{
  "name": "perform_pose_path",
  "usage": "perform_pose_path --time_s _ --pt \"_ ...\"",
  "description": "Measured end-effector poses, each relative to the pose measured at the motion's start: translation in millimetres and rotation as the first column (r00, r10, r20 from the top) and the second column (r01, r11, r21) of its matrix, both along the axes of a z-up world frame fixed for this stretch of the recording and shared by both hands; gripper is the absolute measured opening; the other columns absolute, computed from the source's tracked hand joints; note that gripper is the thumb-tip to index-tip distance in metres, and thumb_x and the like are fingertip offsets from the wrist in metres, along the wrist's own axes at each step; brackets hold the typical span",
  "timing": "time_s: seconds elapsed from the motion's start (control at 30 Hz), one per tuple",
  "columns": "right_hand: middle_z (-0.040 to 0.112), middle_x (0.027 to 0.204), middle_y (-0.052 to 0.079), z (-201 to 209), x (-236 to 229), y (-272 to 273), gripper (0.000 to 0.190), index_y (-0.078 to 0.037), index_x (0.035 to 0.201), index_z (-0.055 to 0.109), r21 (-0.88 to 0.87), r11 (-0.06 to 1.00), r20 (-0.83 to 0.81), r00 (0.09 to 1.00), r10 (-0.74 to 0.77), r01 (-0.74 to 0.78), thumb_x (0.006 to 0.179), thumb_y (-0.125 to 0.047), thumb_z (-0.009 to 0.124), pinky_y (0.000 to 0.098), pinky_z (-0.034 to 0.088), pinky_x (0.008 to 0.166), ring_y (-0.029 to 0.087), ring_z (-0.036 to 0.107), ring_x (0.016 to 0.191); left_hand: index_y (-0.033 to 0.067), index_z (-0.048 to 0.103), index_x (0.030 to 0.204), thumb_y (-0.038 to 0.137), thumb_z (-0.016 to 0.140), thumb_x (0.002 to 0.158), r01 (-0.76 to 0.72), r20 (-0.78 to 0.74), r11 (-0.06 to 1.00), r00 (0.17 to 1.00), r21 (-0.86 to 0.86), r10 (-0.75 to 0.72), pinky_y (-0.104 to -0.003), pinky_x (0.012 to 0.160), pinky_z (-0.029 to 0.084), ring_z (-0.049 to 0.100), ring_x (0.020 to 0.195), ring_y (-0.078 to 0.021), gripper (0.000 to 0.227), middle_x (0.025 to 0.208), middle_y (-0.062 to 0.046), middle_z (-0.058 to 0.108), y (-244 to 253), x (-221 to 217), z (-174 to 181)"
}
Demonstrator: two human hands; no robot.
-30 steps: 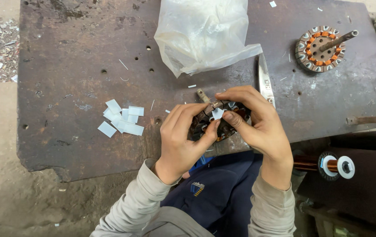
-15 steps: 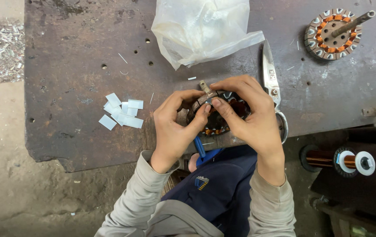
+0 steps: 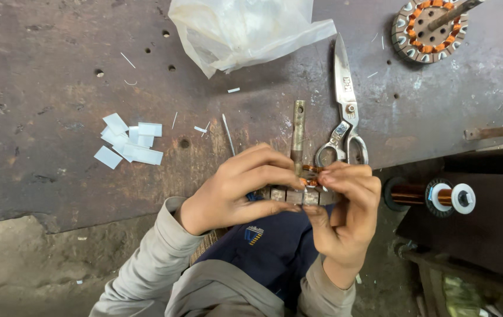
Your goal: The person inserts small white insulating pieces into the slots of a circular motor stator with copper windings. They repeatedly pick up the pieces, place them into the slots, and adjust them by hand.
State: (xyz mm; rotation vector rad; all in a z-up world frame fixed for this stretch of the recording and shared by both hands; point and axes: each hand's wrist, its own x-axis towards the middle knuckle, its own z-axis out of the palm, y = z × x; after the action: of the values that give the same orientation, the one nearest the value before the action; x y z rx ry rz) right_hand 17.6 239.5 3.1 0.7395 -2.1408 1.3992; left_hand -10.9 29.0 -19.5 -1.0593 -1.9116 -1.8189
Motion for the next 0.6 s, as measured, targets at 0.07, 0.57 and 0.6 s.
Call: perform_pose_path --time_s 0.07,0.57,0.6 --pt "0.053 0.117 0.006 -6.6 3.2 -2.6 0.035 -0.006 0.119 0.055 -0.033 0.999 -0.051 0.999 -0.010 0.008 0.098 -0.022 0.078 0.0409 0.054 0.100 0.022 0.058 0.106 0.0084 0.067 0.123 0.015 0.084 0.089 0.047 0.000 0.999 0.999 -0.001 -0.047 -0.039 0.097 0.055 0.066 0.110 -0.0275 0.039 0.121 -0.010 0.066 -0.8 -0.6 0.5" --pt "0.047 0.110 0.005 -30.6 2.7 -11.4 0.028 -0.013 0.111 0.052 0.000 0.978 -0.316 0.928 -0.199 0.209 0.103 -0.037 0.064 0.0414 0.059 0.084 0.023 0.054 0.098 0.0119 0.069 0.128 0.010 0.079 0.092 0.120 -0.037 0.990 0.992 -0.071 -0.123 -0.037 0.093 0.052 0.063 0.103 -0.0244 0.037 0.121 -0.007 0.064 -3.8 -0.7 -2.3" --pt "0.046 0.109 0.006 -31.8 2.0 -12.1 0.028 -0.013 0.110 0.051 -0.009 0.976 -0.330 0.921 -0.208 0.217 0.103 -0.037 0.064 0.0413 0.059 0.082 0.023 0.054 0.097 0.0130 0.069 0.129 0.009 0.078 0.092 0.120 -0.039 0.990 0.992 -0.075 -0.123 -0.036 0.092 0.051 0.062 0.102 -0.0240 0.038 0.121 -0.007 0.064 -3.9 -0.9 -2.5"
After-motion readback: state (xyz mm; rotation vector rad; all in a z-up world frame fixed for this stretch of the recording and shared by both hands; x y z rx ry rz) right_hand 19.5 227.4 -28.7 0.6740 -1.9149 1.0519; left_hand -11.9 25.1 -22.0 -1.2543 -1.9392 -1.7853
